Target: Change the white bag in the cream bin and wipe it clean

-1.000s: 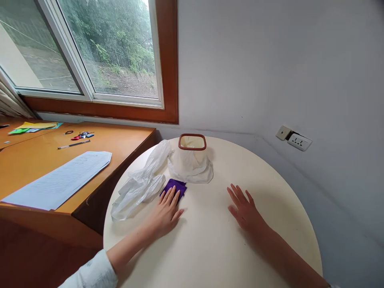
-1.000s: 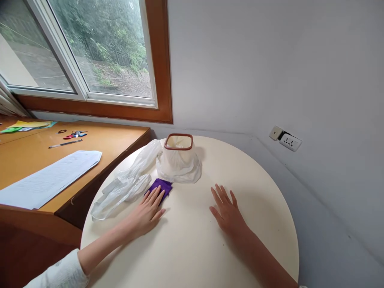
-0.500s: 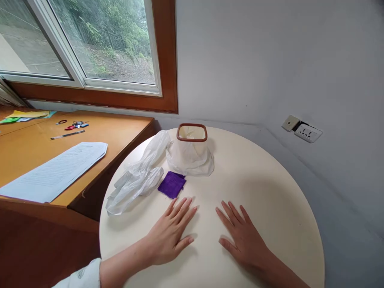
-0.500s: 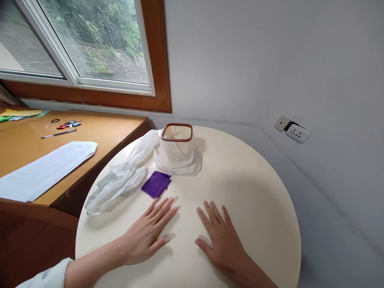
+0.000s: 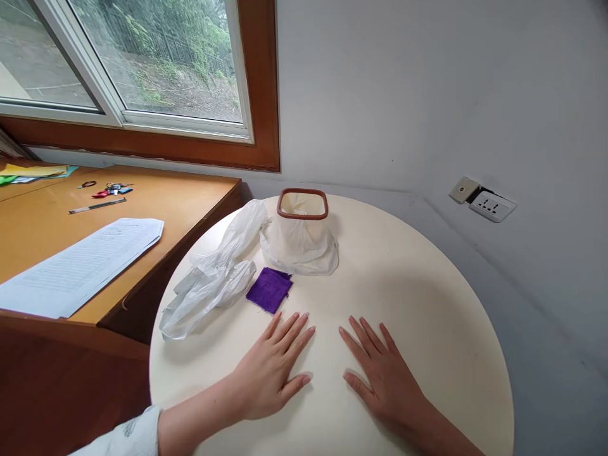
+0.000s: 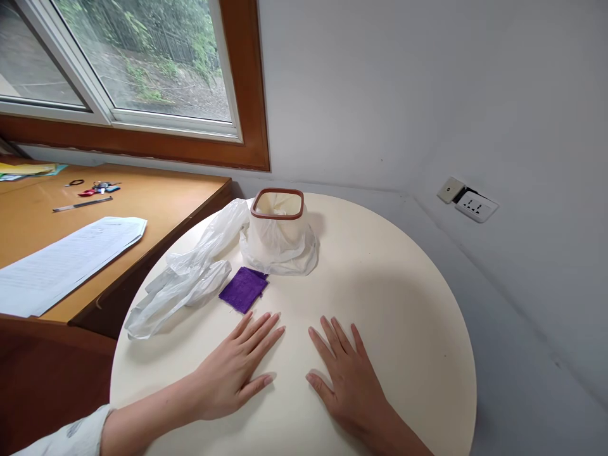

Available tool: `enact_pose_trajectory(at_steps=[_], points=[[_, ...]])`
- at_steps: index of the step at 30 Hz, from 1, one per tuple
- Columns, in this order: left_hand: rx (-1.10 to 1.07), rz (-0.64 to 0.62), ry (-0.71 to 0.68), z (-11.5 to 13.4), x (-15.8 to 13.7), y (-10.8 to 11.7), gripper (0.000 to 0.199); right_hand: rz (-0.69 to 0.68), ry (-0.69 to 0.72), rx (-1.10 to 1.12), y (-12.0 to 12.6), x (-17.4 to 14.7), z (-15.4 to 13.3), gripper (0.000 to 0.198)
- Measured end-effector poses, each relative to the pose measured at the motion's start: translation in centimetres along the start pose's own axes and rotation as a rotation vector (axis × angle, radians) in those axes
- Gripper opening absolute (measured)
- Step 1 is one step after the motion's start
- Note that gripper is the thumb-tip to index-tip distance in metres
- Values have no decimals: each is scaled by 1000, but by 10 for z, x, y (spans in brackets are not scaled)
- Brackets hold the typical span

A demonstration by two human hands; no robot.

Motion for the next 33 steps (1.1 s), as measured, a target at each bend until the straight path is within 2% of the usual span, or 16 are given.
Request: enact_pose_trajectory(at_steps=[11,17,23,33], points=[[-13,-34,25,0,-1,-1,65,4,-8,-4,0,0,0,58],[-19,5,16,1,-3,1,66,-13,-28,5,1,-1,-1,57],[8,-35,31,1,-3,-2,65,-14,-41,11,3,-1,-2,55],[24,-18,31,4,-1,-1,65,26,-27,29,9,-2,-4,56]])
Point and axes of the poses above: each hand's wrist, its own x-axis towards the middle knuckle, its own y-axis out of the back of the hand, z = x × y, the point moved 7 cm from there along x, towards the middle knuckle, and after that the axes turned 14 degrees about z, right-handed, at the moved point
